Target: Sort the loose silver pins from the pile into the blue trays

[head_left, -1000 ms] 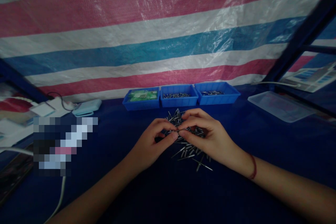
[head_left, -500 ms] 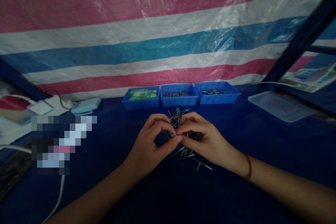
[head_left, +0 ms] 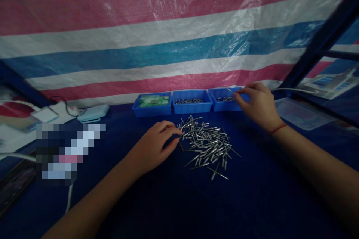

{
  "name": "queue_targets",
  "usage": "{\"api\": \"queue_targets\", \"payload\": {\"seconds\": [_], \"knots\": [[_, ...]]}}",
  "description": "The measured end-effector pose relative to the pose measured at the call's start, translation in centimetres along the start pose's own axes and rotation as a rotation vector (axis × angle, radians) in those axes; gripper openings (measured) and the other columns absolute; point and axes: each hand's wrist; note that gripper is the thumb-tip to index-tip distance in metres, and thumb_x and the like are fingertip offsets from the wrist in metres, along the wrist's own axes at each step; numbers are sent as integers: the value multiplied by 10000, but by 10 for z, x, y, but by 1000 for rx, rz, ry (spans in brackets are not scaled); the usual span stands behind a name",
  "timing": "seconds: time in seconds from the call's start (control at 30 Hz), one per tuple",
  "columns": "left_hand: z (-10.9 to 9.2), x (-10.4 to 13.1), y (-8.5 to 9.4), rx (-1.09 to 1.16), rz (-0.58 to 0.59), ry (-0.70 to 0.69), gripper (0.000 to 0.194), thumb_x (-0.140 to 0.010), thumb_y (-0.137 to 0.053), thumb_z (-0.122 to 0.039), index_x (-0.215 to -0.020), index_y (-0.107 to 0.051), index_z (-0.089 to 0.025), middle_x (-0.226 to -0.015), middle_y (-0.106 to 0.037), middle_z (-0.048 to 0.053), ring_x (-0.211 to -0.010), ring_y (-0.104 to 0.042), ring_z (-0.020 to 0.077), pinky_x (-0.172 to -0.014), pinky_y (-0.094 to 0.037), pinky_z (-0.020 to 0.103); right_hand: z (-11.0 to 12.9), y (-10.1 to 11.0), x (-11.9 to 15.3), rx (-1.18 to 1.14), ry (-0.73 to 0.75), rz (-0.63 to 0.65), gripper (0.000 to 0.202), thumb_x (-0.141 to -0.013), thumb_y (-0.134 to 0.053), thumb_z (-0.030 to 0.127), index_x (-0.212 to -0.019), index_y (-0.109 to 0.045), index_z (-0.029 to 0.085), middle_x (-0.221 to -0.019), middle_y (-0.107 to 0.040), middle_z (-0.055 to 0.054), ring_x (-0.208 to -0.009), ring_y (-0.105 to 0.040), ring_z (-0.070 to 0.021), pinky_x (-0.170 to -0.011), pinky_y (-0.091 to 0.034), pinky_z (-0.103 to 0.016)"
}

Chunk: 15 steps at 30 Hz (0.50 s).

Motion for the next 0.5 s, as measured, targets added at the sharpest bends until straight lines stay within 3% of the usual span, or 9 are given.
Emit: {"api": "queue_targets", "payload": {"seconds": [0.17, 0.5], "knots": [[14, 2, 0, -21, 92, -37, 203, -883, -493, -186, -1057, -590, -224, -1105, -527, 54, -996, -530, 189, -897, -439, 378, -7, -7, 4, 71, -21, 41, 292, -807, -518, 402, -909, -692, 191, -983, -599, -143, -946, -547, -323, -741, -448, -481], [12, 1, -7, -15, 134, -104, 157, -866, -563, -282, -1004, -636, -274, -1154, -488, 49, -1059, -496, 213, -910, -430, 397, 34, 8, 15, -132, 176, 98, 225, -806, -533, 303, -888, -680, 154, -922, -621, -110, -909, -577, -262, -850, -439, -429]]}}
Point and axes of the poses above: each hand's wrist, its own x-axis away from the middle knuckle, its own y-axis out of the back of the hand, z = x × y
